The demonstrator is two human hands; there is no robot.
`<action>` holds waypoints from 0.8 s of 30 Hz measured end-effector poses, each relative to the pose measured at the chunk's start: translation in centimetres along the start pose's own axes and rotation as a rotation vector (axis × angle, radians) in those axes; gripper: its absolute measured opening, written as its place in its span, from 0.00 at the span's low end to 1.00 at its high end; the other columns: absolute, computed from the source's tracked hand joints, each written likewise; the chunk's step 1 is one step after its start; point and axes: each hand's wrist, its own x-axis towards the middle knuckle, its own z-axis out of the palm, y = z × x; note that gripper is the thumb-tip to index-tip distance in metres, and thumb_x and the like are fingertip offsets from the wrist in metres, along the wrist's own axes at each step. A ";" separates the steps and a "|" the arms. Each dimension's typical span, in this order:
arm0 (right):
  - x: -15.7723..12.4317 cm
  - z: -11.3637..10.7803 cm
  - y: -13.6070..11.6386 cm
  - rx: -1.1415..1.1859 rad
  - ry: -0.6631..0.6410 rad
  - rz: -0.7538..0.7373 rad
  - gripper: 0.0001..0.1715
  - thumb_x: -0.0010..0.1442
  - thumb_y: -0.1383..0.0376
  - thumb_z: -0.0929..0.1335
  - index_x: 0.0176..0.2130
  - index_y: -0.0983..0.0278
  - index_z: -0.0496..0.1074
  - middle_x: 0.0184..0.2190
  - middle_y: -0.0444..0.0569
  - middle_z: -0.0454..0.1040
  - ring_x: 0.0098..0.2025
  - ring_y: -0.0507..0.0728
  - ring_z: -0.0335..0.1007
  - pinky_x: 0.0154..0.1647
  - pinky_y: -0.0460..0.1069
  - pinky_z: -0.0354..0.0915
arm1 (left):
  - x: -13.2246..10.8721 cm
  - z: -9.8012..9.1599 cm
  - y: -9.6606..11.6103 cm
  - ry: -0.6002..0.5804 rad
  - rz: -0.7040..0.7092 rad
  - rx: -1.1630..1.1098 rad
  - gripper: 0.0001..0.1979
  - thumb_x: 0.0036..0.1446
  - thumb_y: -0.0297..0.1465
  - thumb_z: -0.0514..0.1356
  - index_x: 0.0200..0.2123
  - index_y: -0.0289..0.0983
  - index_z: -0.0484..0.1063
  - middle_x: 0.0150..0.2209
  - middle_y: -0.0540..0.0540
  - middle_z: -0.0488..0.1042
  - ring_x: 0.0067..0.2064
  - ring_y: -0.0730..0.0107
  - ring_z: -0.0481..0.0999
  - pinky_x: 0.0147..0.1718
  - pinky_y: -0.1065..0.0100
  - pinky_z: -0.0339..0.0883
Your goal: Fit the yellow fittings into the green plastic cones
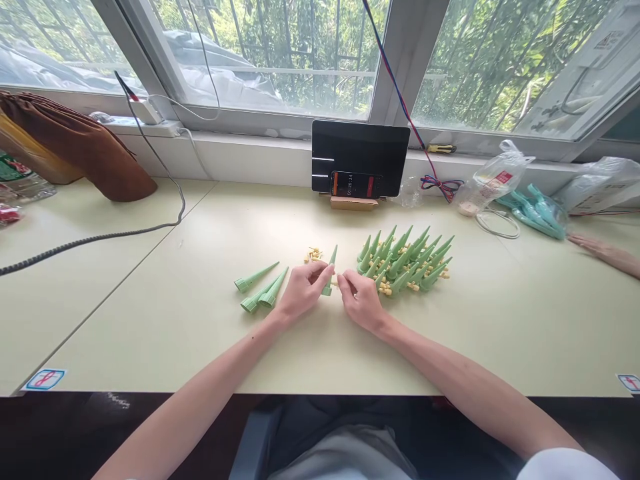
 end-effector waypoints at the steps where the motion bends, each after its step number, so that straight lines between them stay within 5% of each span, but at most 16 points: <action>1: 0.0 0.0 0.0 -0.005 0.002 0.003 0.19 0.68 0.63 0.60 0.25 0.61 0.53 0.19 0.38 0.53 0.21 0.49 0.48 0.24 0.47 0.49 | 0.0 0.0 0.0 -0.001 0.012 0.016 0.19 0.64 0.42 0.55 0.28 0.34 0.72 0.21 0.52 0.59 0.22 0.78 0.55 0.20 0.73 0.52; 24: 0.0 -0.1 -0.4 0.031 0.013 0.027 0.19 0.68 0.62 0.61 0.25 0.62 0.55 0.19 0.39 0.55 0.21 0.49 0.49 0.24 0.47 0.50 | -0.1 0.2 -0.1 0.047 0.025 0.136 0.20 0.65 0.44 0.53 0.28 0.35 0.72 0.21 0.51 0.66 0.22 0.77 0.63 0.22 0.73 0.60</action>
